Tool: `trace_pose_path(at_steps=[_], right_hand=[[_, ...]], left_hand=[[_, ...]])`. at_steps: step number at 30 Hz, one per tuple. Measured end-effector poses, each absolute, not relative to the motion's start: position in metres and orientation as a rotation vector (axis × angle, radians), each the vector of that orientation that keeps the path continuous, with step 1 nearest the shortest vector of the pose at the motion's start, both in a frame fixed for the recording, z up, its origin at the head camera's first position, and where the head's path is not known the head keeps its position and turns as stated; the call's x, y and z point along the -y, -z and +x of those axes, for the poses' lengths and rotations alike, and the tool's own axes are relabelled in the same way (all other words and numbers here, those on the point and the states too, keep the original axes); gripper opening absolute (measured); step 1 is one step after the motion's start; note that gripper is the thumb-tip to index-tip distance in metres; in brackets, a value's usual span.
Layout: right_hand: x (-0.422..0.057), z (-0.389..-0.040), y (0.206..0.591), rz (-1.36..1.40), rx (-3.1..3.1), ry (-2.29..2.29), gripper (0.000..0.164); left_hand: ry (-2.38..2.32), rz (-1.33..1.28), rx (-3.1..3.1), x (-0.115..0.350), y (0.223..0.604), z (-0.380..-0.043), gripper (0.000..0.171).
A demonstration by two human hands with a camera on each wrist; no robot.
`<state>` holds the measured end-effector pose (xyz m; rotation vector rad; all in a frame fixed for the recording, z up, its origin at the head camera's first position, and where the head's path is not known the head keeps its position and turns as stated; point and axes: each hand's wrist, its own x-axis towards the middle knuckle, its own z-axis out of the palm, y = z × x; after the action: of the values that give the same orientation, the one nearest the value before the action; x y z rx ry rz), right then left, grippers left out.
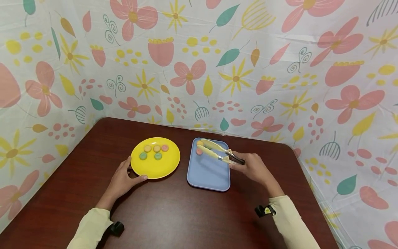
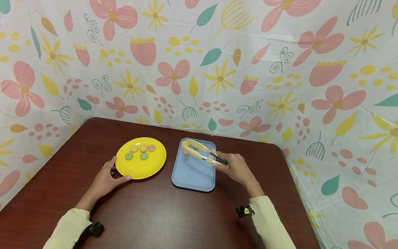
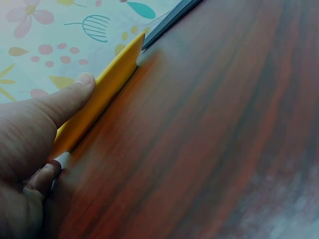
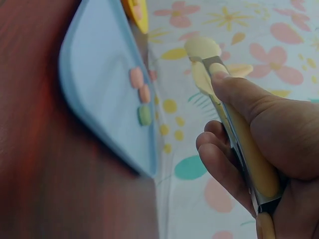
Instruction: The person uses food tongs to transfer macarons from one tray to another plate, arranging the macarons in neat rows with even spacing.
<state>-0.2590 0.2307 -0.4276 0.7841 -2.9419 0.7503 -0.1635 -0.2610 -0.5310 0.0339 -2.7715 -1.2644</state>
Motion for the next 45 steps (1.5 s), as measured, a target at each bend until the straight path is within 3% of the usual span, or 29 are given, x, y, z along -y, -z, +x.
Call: trace_pose_path(at_steps=[18,45], right_hand=[[-0.175,-0.279,0.388,1.009,2.942,-0.647,0.062],[-0.126,-0.291,0.441,1.276,2.894,-0.588,0.062]], left_hand=[[1.273,0.032,2.763,0.261,0.533,-0.163,0.124],[1.282,0.044,2.762,0.261,0.533,-0.164,0.124]])
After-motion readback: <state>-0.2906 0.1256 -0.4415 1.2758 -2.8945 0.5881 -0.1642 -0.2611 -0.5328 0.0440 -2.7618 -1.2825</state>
